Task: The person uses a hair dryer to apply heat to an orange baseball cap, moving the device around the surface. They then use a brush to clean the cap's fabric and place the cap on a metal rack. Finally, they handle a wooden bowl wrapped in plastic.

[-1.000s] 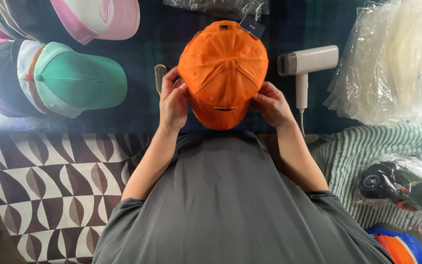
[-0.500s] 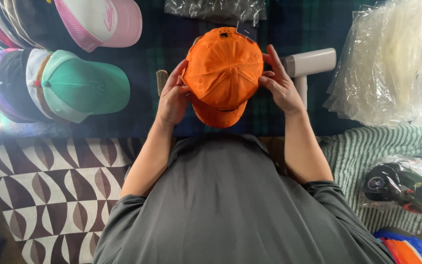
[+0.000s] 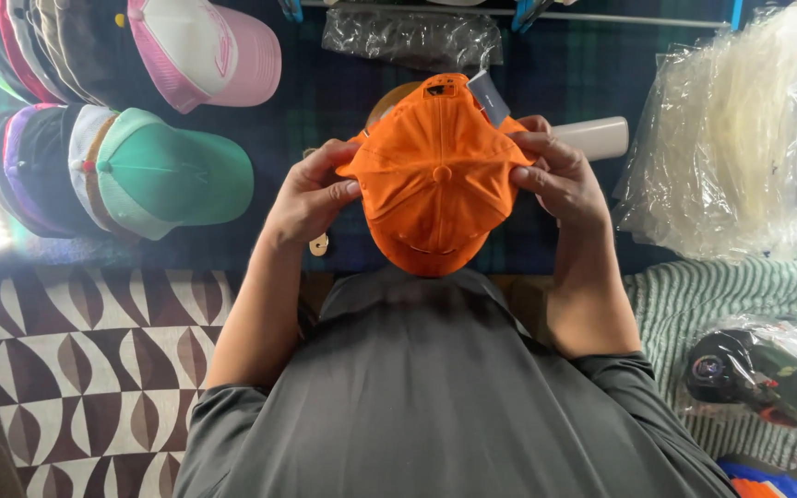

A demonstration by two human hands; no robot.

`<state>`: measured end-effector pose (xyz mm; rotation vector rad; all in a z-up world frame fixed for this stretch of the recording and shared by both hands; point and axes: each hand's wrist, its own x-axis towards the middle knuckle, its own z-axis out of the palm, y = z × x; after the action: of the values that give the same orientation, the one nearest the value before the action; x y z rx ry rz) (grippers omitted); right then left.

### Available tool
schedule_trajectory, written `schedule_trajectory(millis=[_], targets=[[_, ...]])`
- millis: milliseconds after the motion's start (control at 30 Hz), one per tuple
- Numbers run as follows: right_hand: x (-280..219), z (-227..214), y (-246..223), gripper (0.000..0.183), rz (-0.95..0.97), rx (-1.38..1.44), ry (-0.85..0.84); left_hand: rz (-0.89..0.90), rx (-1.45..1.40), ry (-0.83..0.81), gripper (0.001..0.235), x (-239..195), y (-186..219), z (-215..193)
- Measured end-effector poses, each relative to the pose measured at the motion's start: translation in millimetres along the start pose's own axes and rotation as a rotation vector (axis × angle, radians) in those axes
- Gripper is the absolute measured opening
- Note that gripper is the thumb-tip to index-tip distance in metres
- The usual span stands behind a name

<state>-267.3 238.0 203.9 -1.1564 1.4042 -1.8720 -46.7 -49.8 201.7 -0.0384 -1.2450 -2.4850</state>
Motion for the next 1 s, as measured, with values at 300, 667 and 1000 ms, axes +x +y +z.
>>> schedule_trajectory(millis=[300,667,1000], targets=[[-6.1,16.3,6.0,0.019,-0.133,0.184,0.074,0.006,0.174,-0.168,0.015,4.5,19.1,-7.5],[-21.1,36.2,72.7,0.028,0.042,0.89,0.215,-0.266,-0.496,0.047,0.088,6.1,-73.8,-16.3],[8.8,69.4,18.7,0.074,0.326,1.255,0.485,-0.452,-0.831,0.155,0.065,-15.0,-80.6,24.1]])
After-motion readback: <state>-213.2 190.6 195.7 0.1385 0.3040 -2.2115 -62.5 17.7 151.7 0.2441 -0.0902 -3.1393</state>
